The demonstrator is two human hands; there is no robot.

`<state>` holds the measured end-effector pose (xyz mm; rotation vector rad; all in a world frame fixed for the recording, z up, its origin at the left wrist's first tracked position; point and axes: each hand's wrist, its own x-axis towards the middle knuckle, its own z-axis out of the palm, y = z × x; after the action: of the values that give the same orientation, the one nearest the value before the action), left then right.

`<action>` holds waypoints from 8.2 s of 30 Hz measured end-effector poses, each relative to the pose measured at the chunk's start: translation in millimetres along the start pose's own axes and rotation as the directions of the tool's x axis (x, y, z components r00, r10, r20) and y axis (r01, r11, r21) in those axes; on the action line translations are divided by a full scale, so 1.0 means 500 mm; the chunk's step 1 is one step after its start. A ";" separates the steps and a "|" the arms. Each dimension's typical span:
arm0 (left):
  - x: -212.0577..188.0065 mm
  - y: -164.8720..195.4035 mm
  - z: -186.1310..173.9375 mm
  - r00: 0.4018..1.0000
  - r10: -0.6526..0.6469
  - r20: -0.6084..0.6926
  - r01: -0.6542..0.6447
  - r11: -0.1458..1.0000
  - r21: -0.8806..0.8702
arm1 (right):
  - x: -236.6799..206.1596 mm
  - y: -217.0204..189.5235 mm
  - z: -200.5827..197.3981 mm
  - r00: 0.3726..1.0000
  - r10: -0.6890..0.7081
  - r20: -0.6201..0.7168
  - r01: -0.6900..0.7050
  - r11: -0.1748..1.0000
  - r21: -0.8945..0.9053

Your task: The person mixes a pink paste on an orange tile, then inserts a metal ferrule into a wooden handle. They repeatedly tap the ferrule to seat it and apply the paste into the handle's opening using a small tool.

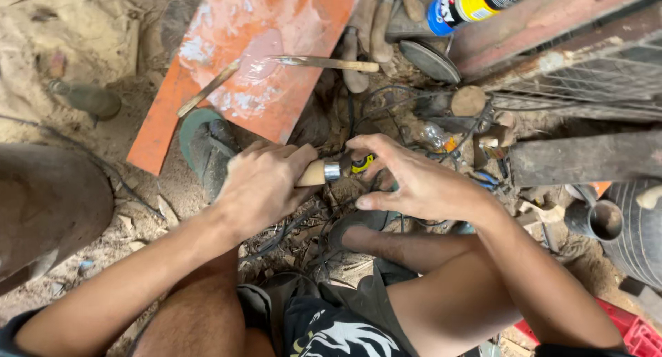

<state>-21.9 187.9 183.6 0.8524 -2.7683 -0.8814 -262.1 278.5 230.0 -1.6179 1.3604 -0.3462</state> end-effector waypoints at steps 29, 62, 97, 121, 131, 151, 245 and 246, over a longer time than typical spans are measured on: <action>0.021 0.095 -0.025 0.933 0.342 0.114 -0.348 0.770 0.535 | 0.006 0.022 0.131 0.962 -0.056 -0.269 -0.014 0.968 -0.249; 0.007 0.147 -0.157 0.949 0.310 0.060 -0.263 0.880 -0.395 | -0.071 -0.071 0.038 0.805 -0.021 -0.593 -0.101 0.980 -0.171; -0.001 0.135 -0.124 0.950 0.080 0.300 0.186 0.627 -0.756 | -0.069 -0.100 0.022 0.760 -0.027 -0.649 -0.077 0.988 -0.132; -0.006 0.146 -0.140 0.917 0.249 0.311 0.144 0.522 -0.841 | -0.071 -0.092 0.022 0.786 -0.070 -0.614 -0.036 0.987 -0.159; 0.003 0.135 -0.122 0.890 0.427 0.160 -0.161 0.622 -0.766 | -0.071 -0.080 0.024 0.792 -0.099 -0.603 -0.027 0.980 -0.196; 0.003 0.126 -0.118 0.834 0.546 0.077 -0.399 0.695 -0.599 | -0.070 -0.087 0.027 0.806 -0.058 -0.589 -0.056 0.983 -0.173; 0.060 0.122 -0.241 0.978 -0.210 0.010 0.102 0.432 -0.896 | 0.144 0.587 0.159 0.415 0.111 -0.903 -0.475 0.873 -0.110; 0.050 0.118 -0.242 0.979 -0.204 0.009 0.110 0.489 -0.866 | 0.131 0.598 0.161 0.430 0.082 -0.899 -0.421 0.899 -0.119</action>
<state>-38.6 153.8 315.1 0.8659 -1.7100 -1.9403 -362.1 283.5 -70.1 -1.4604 2.5732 -0.9047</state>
